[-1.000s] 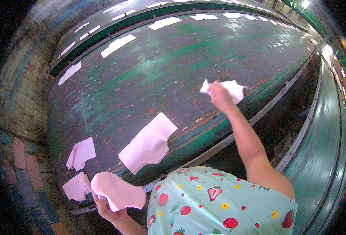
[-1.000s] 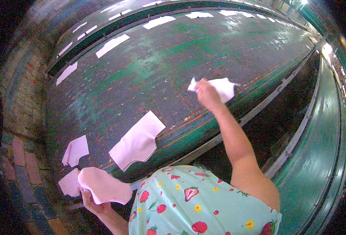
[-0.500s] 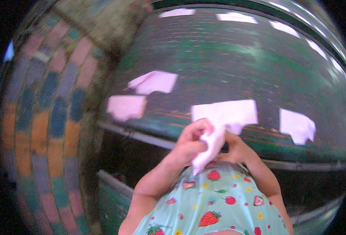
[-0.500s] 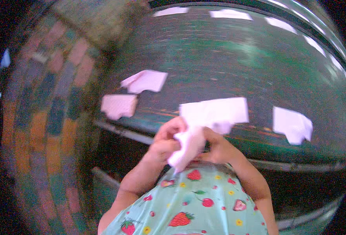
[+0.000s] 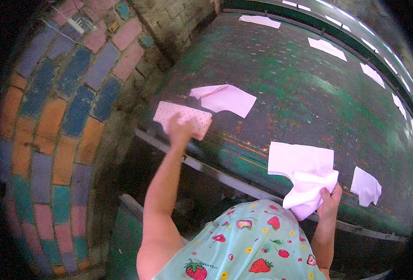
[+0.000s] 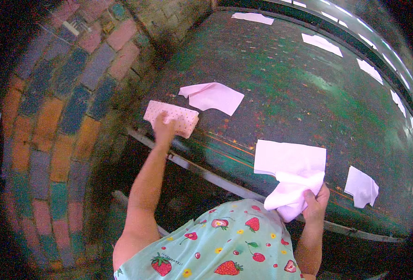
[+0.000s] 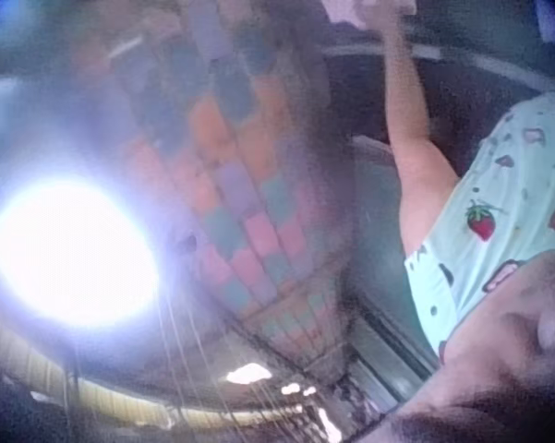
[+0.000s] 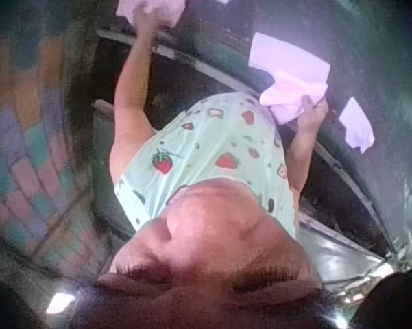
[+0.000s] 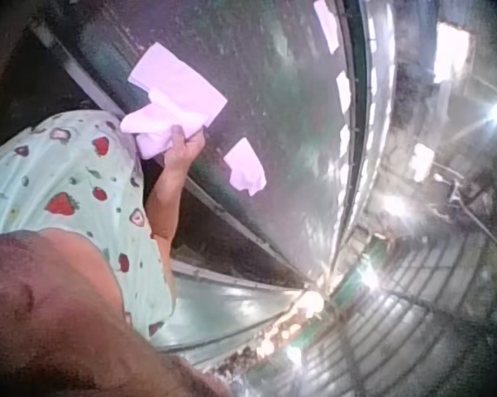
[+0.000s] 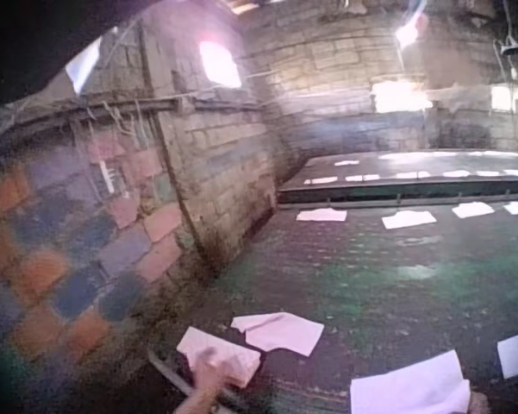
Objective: The person stands at a green conveyor belt and repeatedly pulls individual pink tissue sheets from a stack, separating them one by one. The separated sheets are placed on the moving belt as they pass by.
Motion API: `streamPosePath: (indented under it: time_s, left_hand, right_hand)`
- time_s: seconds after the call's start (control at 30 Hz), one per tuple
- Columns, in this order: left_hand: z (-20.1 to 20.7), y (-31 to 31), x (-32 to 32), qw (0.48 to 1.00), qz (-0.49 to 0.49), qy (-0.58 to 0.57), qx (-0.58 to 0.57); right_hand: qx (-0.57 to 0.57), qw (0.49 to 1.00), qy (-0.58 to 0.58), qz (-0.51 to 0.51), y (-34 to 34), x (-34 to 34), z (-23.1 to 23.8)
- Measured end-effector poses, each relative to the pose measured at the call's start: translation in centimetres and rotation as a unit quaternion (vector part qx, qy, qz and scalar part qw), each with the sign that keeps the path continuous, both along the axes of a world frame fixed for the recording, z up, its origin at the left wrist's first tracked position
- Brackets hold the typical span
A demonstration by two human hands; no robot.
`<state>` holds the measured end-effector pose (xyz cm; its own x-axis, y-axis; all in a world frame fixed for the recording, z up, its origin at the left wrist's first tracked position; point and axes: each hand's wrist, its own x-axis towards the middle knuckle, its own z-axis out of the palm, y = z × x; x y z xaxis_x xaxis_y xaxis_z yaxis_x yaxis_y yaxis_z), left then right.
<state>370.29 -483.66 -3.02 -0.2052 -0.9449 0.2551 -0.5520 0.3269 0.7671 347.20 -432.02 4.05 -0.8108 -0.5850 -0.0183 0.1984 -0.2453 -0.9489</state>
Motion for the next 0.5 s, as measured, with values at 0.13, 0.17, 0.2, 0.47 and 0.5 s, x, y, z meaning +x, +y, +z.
streamPosePath:
  time_s: [0.13,0.17,0.2,0.47,0.5]
  left_hand:
    - [-2.2,-13.4,5.8,0.983,0.107,-0.136,0.061]
    - [-3.0,-15.3,6.0,0.96,0.169,-0.219,0.038]
    - [-3.5,-17.0,6.3,0.953,0.169,-0.246,0.053]
    - [-4.6,-24.0,6.5,0.941,-0.009,-0.334,0.061]
    - [-4.3,-24.4,6.5,0.928,-0.029,-0.357,0.104]
  right_hand:
    - [0.011,0.999,-0.003,-0.048,-1.0,1.2,0.5]
    - [0.022,0.998,-0.005,-0.058,-1.4,1.5,0.6]
    - [0.033,0.998,-0.009,-0.059,-1.7,1.9,0.7]
    - [0.104,0.991,-0.017,-0.085,-4.0,4.2,2.3]
    - [0.116,0.991,-0.009,-0.071,-4.0,4.1,2.5]
